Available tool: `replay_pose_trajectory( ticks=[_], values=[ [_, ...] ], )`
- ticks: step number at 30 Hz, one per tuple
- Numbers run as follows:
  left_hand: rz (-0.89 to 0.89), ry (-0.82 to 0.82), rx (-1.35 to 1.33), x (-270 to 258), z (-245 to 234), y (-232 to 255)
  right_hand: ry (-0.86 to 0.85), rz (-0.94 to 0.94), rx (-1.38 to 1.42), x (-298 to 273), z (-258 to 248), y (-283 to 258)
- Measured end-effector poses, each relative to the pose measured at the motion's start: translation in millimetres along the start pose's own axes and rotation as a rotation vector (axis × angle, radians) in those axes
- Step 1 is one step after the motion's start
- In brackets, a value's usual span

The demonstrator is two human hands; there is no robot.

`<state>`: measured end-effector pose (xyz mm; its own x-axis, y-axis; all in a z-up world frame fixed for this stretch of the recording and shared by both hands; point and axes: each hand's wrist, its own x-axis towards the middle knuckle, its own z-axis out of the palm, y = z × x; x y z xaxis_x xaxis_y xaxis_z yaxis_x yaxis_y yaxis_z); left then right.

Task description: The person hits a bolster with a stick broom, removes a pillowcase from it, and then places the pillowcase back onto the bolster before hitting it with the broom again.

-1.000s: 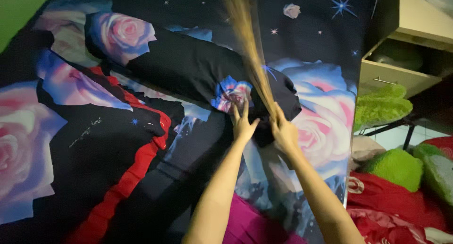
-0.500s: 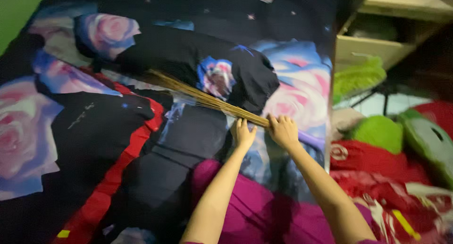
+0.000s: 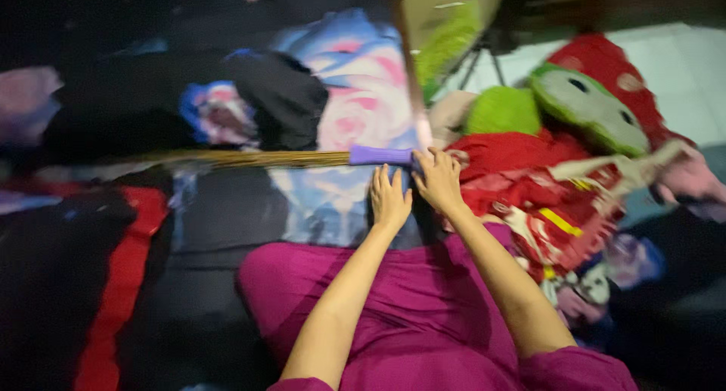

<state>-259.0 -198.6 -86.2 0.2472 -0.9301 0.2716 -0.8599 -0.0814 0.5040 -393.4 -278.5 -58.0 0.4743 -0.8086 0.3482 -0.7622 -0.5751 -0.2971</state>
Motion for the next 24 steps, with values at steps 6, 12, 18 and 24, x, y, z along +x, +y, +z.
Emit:
replay_pose_trajectory(
  ticks=[6, 12, 18, 24],
  values=[
    [0.158, -0.070, -0.017, 1, 41, 60, 0.051, 0.244, -0.068, -55, -23, 104],
    [0.310, -0.163, -0.005, 8, 73, 102, 0.058, 0.649, -0.190, -131, -27, 223],
    [0.456, -0.307, -0.005, 3, 135, 163, 0.230, 0.988, -0.252, -228, -28, 327],
    [0.572, -0.520, -0.046, -5, 200, 244, 0.311, 1.429, -0.277, -318, -52, 392]
  ],
)
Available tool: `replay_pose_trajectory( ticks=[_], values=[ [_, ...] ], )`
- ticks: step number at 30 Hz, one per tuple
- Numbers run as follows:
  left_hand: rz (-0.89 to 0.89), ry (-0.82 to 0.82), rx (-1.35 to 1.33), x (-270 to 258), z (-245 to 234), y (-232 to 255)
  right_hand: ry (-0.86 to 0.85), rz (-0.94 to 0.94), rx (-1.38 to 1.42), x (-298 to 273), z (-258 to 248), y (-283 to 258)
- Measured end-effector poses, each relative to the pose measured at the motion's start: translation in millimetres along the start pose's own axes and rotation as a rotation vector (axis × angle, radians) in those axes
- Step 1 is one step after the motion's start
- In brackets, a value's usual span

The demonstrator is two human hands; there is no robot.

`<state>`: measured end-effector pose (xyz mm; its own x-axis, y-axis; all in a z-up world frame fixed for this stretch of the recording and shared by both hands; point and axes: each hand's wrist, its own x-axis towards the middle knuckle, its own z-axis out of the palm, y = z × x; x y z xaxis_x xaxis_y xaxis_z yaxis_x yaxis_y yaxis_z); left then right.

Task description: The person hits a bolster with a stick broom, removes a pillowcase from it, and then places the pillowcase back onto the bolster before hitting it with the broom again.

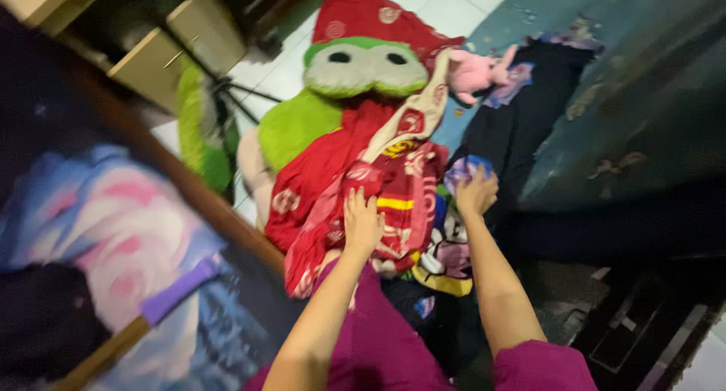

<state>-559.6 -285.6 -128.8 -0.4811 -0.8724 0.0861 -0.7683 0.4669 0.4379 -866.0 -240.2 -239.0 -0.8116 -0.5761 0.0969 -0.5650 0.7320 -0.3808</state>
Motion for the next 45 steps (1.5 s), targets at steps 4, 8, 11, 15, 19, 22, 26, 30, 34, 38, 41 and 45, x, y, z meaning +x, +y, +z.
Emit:
replay_pose_trajectory(
  ticks=[4, 8, 11, 15, 19, 22, 26, 30, 34, 38, 41, 45],
  values=[
    [0.055, -0.089, 0.007, 36, 21, 26, -0.026, 0.210, -0.025, 14, -8, 47],
    [0.077, -0.102, -0.011, 55, 33, 40, -0.234, 0.582, 0.090, 29, 0, 61],
    [0.097, -0.072, -0.035, 60, 35, 42, -0.267, 0.599, 0.055, 23, 23, 46],
    [0.079, -0.091, -0.051, 58, 33, 36, -0.275, 0.466, 0.007, 19, 35, 39],
    [0.048, -0.067, -0.053, 42, 30, 17, -0.230, 0.365, 0.008, 10, 39, 41],
    [0.052, -0.028, -0.046, 41, 34, 9, -0.238, 0.317, 0.075, -15, 37, 35],
    [0.039, -0.026, -0.109, 37, 42, 15, -0.270, 0.288, 0.122, -55, 24, -8],
    [-0.038, -0.095, -0.317, 37, 52, 23, -0.247, 0.193, 0.260, -62, -47, -68],
    [-0.092, -0.112, -0.490, 36, 76, 8, -0.211, 0.112, 0.546, -46, -121, -109],
    [-0.330, -0.091, -0.779, 35, 115, -35, -0.387, 0.170, 1.317, -68, -164, -139],
    [-0.709, -0.182, -1.036, 33, 121, -66, -0.644, 0.369, 1.527, -100, -192, -168],
    [-0.328, -0.028, -1.553, -3, 67, -95, -0.664, 0.354, 1.636, -141, -242, -205]
  ],
)
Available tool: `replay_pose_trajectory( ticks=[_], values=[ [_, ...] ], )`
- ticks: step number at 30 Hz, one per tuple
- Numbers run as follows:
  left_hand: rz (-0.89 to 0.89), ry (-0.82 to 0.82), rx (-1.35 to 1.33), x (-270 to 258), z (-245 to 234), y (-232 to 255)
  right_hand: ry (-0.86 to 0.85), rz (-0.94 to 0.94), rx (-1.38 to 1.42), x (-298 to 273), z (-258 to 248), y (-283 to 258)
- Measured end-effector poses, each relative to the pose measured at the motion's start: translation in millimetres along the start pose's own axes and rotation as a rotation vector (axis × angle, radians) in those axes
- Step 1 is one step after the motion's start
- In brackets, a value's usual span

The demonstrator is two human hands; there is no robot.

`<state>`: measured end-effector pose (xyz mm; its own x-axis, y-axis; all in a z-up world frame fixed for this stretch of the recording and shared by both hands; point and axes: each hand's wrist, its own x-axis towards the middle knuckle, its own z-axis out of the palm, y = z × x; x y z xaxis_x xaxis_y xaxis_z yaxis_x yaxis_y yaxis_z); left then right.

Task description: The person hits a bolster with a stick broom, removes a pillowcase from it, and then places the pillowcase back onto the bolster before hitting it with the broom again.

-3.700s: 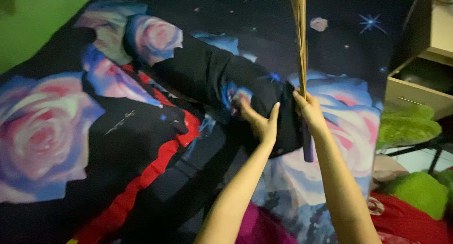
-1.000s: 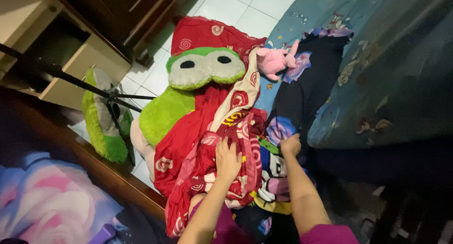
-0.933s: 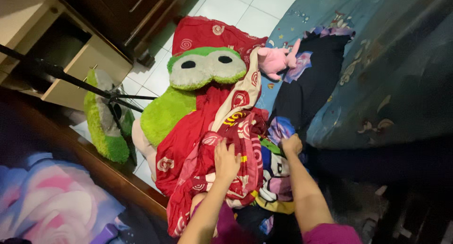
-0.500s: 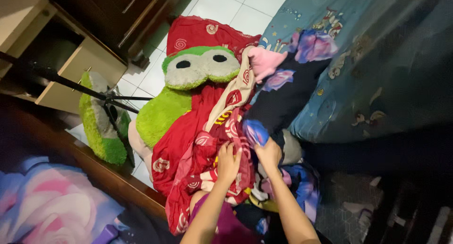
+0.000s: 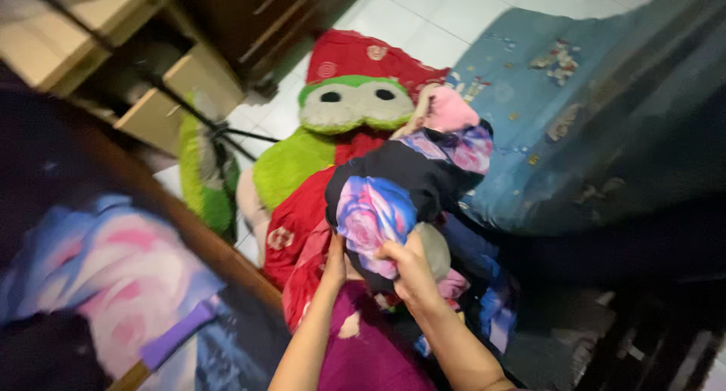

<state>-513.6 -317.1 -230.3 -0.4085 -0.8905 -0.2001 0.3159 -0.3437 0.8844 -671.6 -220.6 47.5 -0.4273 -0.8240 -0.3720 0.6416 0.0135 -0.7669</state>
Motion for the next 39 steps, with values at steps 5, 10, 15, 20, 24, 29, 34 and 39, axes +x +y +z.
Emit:
replay_pose_trajectory(
  ticks=[5, 10, 15, 20, 24, 29, 34, 39],
  values=[
    [0.109, -0.045, -0.015, -63, -19, 91, -0.003, 0.119, 0.334, -30, 34, 7],
    [0.194, -0.094, 0.440, -113, -50, 181, -0.076, 0.248, 0.477, -69, 66, -2],
    [0.003, -0.135, 0.252, -198, -70, 251, -0.230, 0.484, 0.578, -90, 97, -5],
    [-0.256, 0.010, 0.184, -301, -132, 242, -0.302, 0.656, 0.446, -67, 97, 74],
    [-0.297, 0.296, 0.221, -352, -177, 194, -0.310, 0.619, 0.365, -75, 90, 149],
    [-0.201, 0.290, -0.185, -377, -185, 193, -0.563, -0.689, -0.732, -124, 92, 152],
    [-0.096, 0.381, -0.059, -388, -179, 222, -1.212, -1.192, -1.180, -163, 99, 111],
    [0.069, 0.269, 0.420, -397, -169, 263, -1.386, -1.407, -1.254, -168, 122, 84]
  ],
)
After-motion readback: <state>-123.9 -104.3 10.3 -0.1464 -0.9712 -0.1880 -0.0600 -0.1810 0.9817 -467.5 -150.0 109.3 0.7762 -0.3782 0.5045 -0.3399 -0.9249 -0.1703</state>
